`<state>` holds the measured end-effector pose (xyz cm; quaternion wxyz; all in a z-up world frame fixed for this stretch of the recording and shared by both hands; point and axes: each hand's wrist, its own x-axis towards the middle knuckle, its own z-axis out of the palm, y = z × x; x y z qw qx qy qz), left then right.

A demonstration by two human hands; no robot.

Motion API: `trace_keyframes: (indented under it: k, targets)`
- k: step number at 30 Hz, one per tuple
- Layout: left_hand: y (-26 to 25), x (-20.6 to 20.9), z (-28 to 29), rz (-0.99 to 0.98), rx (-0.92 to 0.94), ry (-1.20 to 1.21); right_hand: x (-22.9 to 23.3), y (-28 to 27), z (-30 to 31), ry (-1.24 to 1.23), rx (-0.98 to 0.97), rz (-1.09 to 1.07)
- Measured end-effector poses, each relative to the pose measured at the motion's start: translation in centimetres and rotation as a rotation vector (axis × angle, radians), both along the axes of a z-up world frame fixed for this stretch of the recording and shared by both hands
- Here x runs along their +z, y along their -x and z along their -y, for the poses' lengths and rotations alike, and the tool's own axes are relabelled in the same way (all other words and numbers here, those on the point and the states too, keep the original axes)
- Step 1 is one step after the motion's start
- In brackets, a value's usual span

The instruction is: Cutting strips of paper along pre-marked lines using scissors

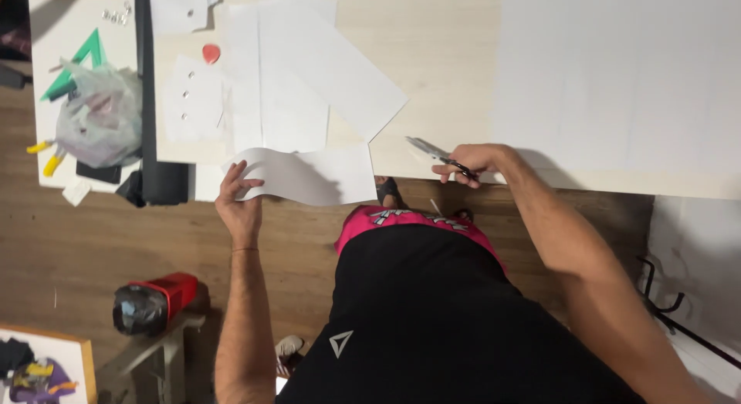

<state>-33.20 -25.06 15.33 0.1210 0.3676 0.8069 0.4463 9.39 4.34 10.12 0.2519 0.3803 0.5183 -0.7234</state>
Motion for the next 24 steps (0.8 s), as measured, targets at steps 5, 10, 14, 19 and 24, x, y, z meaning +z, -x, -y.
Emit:
trace_keyframes:
  k: [5,10,14,19,24]
  targets:
    - [-1.7,2.3,2.1,0.192,0.112,-0.04,-4.0,5.1,1.3,0.112,0.103,-0.049]
    - [-3.7,1.7,5.9,0.283,0.224,-0.081,-5.7,7.7,1.6,0.16,0.161,-0.076]
    - [-7.7,0.3,9.6,0.351,0.34,-0.104,-5.4,7.5,0.9,0.174,0.146,-0.065]
    - [-11.3,-1.6,11.9,0.404,0.436,-0.149,-6.8,8.1,0.2,0.17,0.191,-0.078]
    - [-13.6,-2.3,13.2,0.432,0.511,-0.168,-6.2,9.7,-0.6,0.13,0.259,-0.083]
